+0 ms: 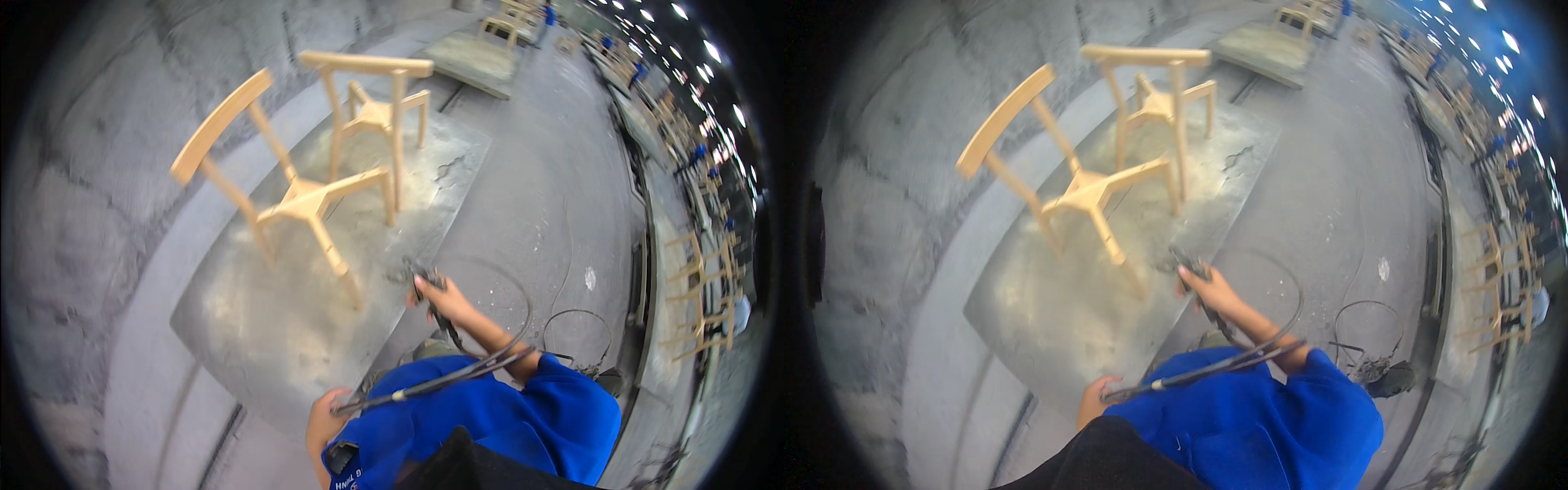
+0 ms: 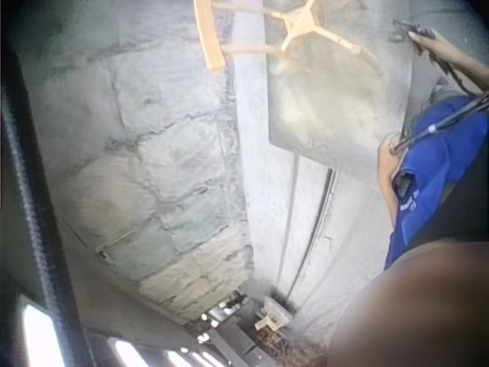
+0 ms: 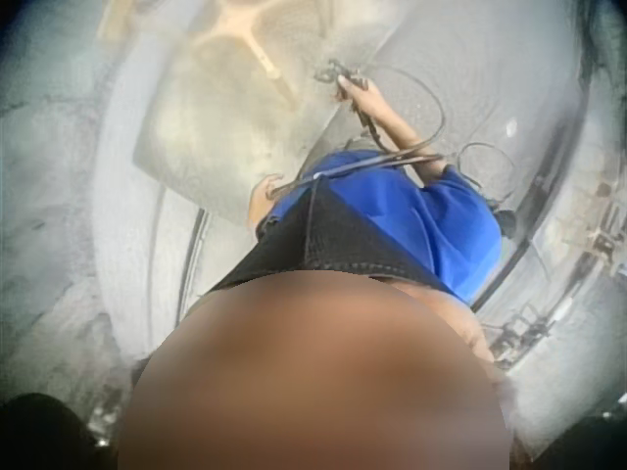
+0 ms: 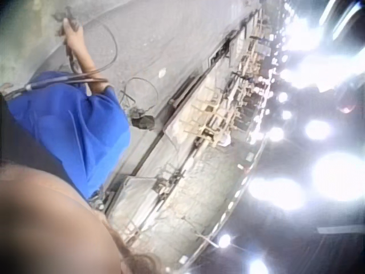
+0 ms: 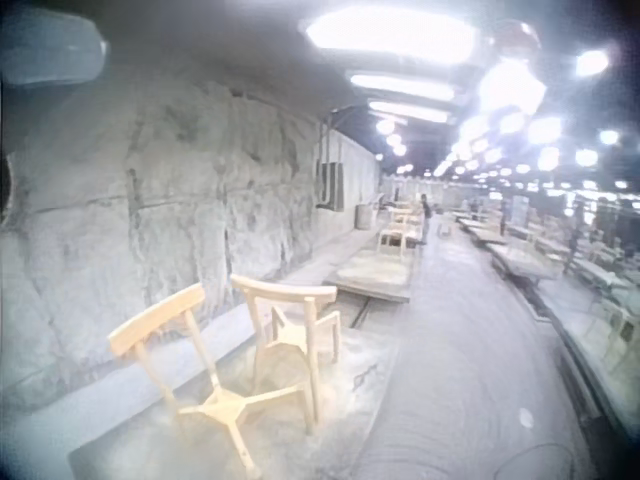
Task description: The person uses a spray gun to apply finish to wooden chair frames on a factory floor. They lift and reposition each chair to coat all sides, then move to the next unit and repeat the process.
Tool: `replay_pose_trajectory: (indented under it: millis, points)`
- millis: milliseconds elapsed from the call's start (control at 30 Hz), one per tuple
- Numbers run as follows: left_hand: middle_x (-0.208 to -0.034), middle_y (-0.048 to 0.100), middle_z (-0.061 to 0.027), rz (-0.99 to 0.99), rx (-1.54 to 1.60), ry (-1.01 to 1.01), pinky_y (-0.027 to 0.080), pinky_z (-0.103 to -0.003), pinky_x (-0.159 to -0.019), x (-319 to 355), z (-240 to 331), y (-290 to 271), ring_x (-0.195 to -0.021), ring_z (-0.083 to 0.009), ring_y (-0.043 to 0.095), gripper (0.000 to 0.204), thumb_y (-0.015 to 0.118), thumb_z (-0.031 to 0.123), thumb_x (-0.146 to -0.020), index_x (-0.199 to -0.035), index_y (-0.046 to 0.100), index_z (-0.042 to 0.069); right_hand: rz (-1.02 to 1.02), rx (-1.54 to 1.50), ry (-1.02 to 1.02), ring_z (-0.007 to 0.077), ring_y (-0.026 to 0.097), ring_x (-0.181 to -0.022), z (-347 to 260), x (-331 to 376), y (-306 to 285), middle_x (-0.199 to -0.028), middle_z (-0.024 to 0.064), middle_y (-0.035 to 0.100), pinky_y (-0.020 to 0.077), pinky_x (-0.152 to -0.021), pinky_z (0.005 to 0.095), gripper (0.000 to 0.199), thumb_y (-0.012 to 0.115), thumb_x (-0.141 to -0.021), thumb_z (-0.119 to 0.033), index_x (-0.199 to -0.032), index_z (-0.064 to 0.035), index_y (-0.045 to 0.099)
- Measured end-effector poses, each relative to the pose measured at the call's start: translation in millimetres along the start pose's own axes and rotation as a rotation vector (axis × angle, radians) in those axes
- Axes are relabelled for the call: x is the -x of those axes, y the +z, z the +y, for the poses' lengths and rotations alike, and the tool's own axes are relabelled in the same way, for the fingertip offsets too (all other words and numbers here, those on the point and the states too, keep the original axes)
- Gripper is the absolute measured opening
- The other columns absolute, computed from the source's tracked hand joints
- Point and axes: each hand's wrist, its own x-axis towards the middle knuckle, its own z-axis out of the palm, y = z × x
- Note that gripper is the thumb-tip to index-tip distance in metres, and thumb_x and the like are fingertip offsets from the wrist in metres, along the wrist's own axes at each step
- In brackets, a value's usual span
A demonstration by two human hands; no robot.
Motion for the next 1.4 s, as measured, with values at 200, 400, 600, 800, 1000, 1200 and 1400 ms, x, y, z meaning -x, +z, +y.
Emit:
replay_pose_trajectory:
  millis: [200, 400, 600, 800, 1000, 1200, 1400]
  points:
    - [-0.084, 0.074, -0.0064, -0.222, 0.12, -0.263, 0.048, -0.023, -0.064, -77.8, 59.6, 71.7, -0.073, -0.0091, 0.066, 0.051, 0.082, 0.003, -0.077, -0.126, 0.068, 0.005, 0.41, -0.217, 0.024, 0.0181, 0.067, -0.102, 76.9, 47.4, -177.3, -0.112, 0.0093, 0.071, 0.0564, -0.061, 0.0315, 0.05, 0.06, -0.1, -0.047, -0.127, -0.0047, 0.059]
    - [-0.096, 0.076, -0.0073, -0.332, -0.183, 0.249, 0.051, -0.026, -0.079, -208.5, 191.0, 204.8, -0.088, -0.0096, 0.067, 0.052, 0.087, 0.009, -0.075, -0.124, 0.07, 0.004, 0.777, -0.368, -0.129, 0.0198, 0.065, -0.11, 68.2, 87.2, -341.3, -0.126, 0.011, 0.066, 0.0594, -0.065, 0.0336, 0.048, 0.057, -0.102, -0.045, -0.134, -0.0087, 0.059]
    - [-0.1, 0.075, -0.0066, -0.66, -0.128, 0.094, 0.052, -0.026, -0.082, -266.6, 232.5, 264.4, -0.09, -0.01, 0.066, 0.042, 0.079, 0.005, -0.082, -0.123, 0.07, 0.002, 0.867, -0.492, -0.121, 0.0182, 0.069, -0.096, 77.5, 125.6, -406.6, -0.099, 0.006, 0.072, 0.0526, -0.058, 0.0295, 0.043, 0.058, -0.101, -0.047, -0.121, -0.0091, 0.061]
    - [-0.102, 0.074, -0.0065, -0.811, -0.01, -0.196, 0.052, -0.026, -0.083, -360.8, 191.8, 266.2, -0.09, -0.0121, 0.067, 0.044, 0.078, 0.005, -0.082, -0.125, 0.069, 0.005, 0.798, -0.508, 0.128, 0.0168, 0.071, -0.091, 99.1, 109.2, -375.2, -0.092, 0.004, 0.072, 0.0486, -0.057, 0.0319, 0.041, 0.054, -0.102, -0.048, -0.108, -0.01, 0.066]
    - [-0.113, 0.073, -0.0125, -0.475, -0.505, 0.324, 0.05, -0.037, -0.096, -459.1, 257.6, 246.1, -0.11, -0.0254, 0.066, 0.05, 0.084, 0.028, -0.08, -0.123, 0.069, 0.006, 0.693, -0.458, 0.214, 0.0184, 0.071, -0.094, 67.9, 33.5, -415.9, -0.097, 0.0053, 0.072, 0.0526, -0.062, 0.0328, 0.039, 0.064, -0.099, -0.042, -0.118, -0.008, 0.063]
    - [-0.144, 0.052, -0.018, 0.606, -0.462, 0.661, 0.036, -0.047, -0.113, -572.2, 426.9, 111.6, -0.133, -0.0374, 0.048, 0.073, 0.085, 0.018, -0.076, -0.14, 0.053, 0.006, 0.457, -0.352, -0.013, 0.0208, 0.069, -0.101, -30.4, -92.7, -475.2, -0.104, 0.0107, 0.071, 0.0555, -0.068, 0.0339, 0.045, 0.06, -0.101, -0.041, -0.121, -0.0011, 0.059]
    - [-0.153, 0.045, -0.016, 0.817, -1.09, 0.843, 0.024, -0.053, -0.12, -626.2, 518.1, 8.1, -0.146, -0.0355, 0.034, 0.093, 0.082, 0.042, -0.073, -0.151, 0.044, 0.009, 0.104, -0.345, -0.11, 0.0242, 0.067, -0.109, -97.9, -210.5, -511.7, -0.113, 0.0148, 0.071, 0.0555, -0.072, 0.0322, 0.048, 0.053, -0.105, -0.042, -0.128, -0.0003, 0.06]
